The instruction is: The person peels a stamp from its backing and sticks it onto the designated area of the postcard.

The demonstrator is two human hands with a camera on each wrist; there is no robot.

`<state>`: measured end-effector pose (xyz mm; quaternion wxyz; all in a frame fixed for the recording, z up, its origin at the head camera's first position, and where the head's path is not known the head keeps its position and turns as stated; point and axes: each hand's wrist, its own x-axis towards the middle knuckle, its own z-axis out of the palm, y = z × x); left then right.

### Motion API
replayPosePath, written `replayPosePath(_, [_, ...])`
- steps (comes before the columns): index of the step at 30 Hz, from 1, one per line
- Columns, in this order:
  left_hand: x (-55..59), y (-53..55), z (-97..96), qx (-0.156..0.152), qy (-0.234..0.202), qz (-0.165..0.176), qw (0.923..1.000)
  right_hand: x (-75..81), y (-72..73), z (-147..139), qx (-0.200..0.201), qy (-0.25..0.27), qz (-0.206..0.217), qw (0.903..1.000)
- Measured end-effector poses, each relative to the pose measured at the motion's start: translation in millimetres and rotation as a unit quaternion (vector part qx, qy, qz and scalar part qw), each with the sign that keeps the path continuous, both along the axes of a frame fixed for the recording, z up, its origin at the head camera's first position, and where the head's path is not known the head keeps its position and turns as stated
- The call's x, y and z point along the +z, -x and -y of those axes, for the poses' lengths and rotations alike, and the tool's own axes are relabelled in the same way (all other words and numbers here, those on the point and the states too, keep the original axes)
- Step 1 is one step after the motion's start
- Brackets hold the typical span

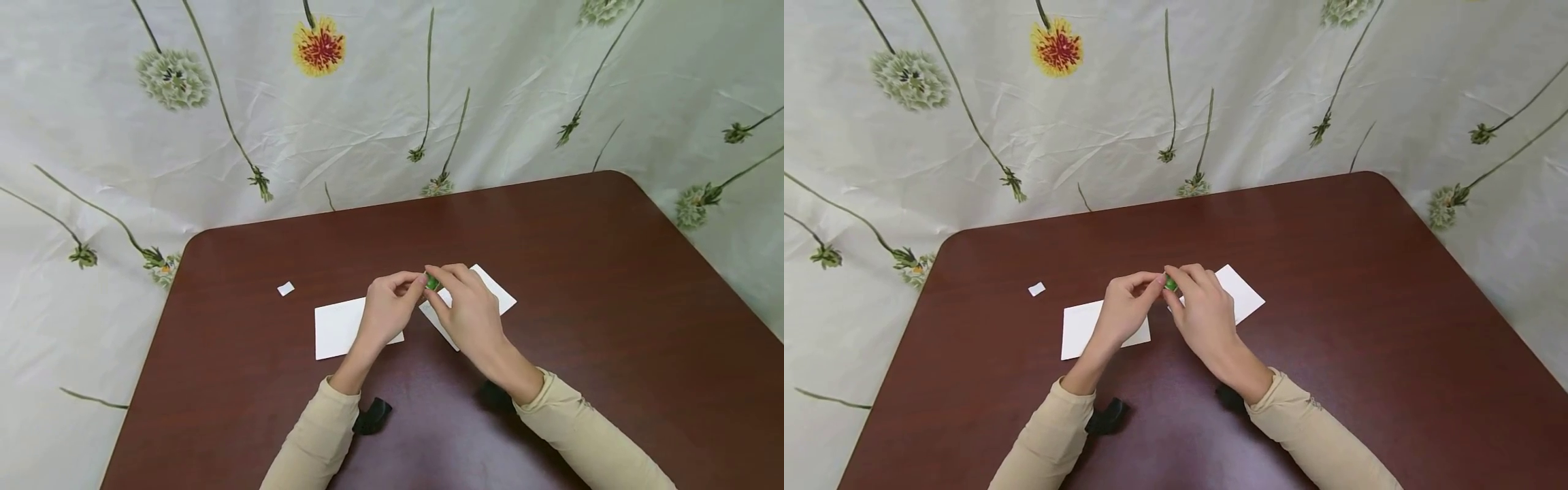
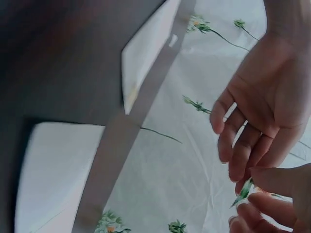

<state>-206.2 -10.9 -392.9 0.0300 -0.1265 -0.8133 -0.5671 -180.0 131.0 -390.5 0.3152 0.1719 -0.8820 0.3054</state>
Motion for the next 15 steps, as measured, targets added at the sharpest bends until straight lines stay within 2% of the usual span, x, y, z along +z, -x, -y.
replayPosePath(6, [3.3, 0.4, 6.5, 0.029, 0.003, -0.012, 0.9995, 7.1, 5.3, 13, -0.007, -0.006, 0.038, 0.9993])
replayPosePath(15, [8.5, 2.2, 14.5, 0.048, 0.016, -0.008, 0.9987, 12.7, 9.9, 20, 0.002, 0.011, 0.063, 0.9980])
